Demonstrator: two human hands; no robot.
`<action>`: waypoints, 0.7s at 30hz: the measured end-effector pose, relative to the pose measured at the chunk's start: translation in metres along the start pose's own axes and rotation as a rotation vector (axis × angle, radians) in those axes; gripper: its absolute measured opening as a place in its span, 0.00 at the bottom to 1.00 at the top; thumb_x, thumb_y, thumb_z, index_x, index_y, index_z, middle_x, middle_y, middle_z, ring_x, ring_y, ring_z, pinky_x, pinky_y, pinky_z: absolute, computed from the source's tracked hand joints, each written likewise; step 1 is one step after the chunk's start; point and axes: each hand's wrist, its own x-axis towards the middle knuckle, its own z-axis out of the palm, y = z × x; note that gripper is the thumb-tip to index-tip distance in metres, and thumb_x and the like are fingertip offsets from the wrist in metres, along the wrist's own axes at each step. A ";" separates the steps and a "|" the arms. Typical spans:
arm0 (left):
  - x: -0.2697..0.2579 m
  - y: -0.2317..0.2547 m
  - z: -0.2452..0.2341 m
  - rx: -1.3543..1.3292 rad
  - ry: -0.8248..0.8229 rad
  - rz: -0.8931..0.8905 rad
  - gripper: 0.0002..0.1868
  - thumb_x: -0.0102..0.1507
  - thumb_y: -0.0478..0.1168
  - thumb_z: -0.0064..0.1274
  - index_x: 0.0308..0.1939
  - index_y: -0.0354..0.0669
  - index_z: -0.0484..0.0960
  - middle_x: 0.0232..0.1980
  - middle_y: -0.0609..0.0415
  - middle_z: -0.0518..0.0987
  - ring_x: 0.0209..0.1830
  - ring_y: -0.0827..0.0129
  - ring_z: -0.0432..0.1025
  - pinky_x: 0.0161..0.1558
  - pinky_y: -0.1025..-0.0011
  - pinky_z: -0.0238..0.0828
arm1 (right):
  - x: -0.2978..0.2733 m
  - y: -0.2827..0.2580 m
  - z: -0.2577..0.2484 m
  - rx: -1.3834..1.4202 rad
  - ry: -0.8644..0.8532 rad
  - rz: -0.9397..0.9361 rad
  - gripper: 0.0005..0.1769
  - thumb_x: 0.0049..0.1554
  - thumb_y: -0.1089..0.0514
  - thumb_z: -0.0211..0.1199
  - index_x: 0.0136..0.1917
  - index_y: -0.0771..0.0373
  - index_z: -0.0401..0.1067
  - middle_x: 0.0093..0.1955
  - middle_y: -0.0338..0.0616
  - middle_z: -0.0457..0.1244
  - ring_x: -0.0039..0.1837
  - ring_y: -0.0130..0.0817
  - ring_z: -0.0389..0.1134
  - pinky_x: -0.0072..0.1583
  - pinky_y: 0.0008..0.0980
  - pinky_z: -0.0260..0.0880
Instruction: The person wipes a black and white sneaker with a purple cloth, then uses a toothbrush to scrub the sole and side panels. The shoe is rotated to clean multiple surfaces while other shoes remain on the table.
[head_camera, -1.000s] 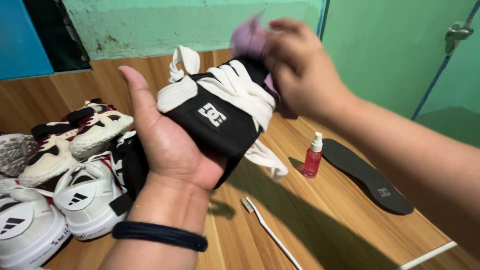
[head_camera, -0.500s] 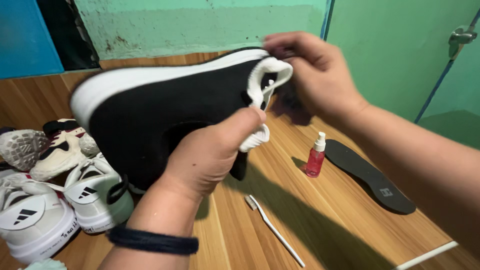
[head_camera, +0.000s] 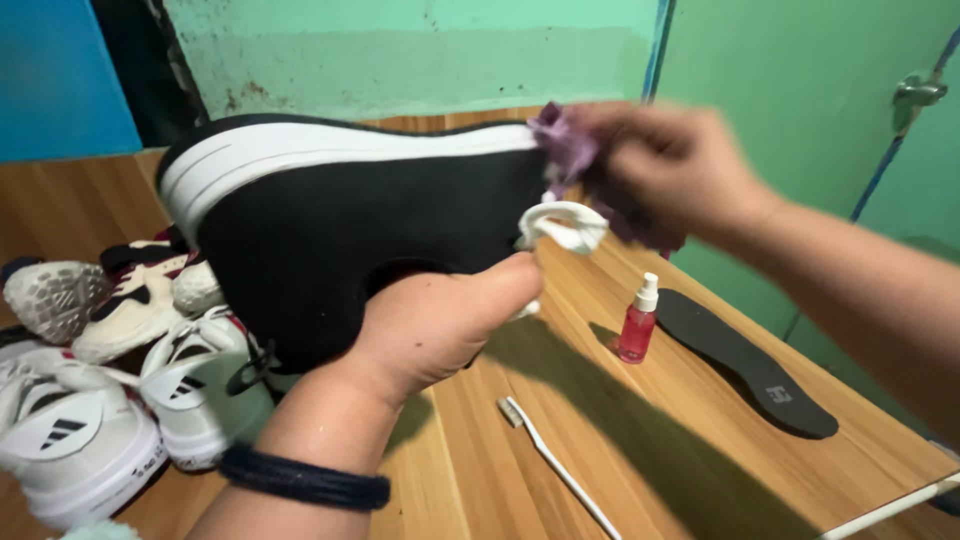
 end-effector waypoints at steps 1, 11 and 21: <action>-0.001 0.000 0.001 -0.010 -0.008 0.008 0.20 0.55 0.58 0.59 0.35 0.48 0.91 0.31 0.63 0.84 0.31 0.79 0.74 0.35 0.75 0.72 | 0.003 0.007 -0.004 0.225 0.084 0.094 0.17 0.62 0.58 0.59 0.63 0.64 0.71 0.67 0.52 0.67 0.66 0.36 0.72 0.67 0.36 0.71; 0.024 -0.007 0.017 0.234 -0.154 0.144 0.18 0.57 0.52 0.58 0.35 0.38 0.85 0.33 0.54 0.80 0.33 0.69 0.72 0.36 0.68 0.70 | -0.004 0.031 0.036 0.540 0.030 0.414 0.25 0.62 0.49 0.57 0.69 0.62 0.69 0.58 0.41 0.70 0.56 0.27 0.73 0.58 0.29 0.75; 0.045 -0.029 0.010 0.309 -0.160 0.871 0.21 0.66 0.47 0.48 0.59 0.40 0.76 0.60 0.43 0.78 0.60 0.58 0.71 0.61 0.62 0.65 | -0.014 -0.025 0.032 -0.060 -0.452 -0.447 0.28 0.65 0.64 0.56 0.78 0.61 0.59 0.87 0.54 0.45 0.91 0.48 0.38 0.87 0.50 0.45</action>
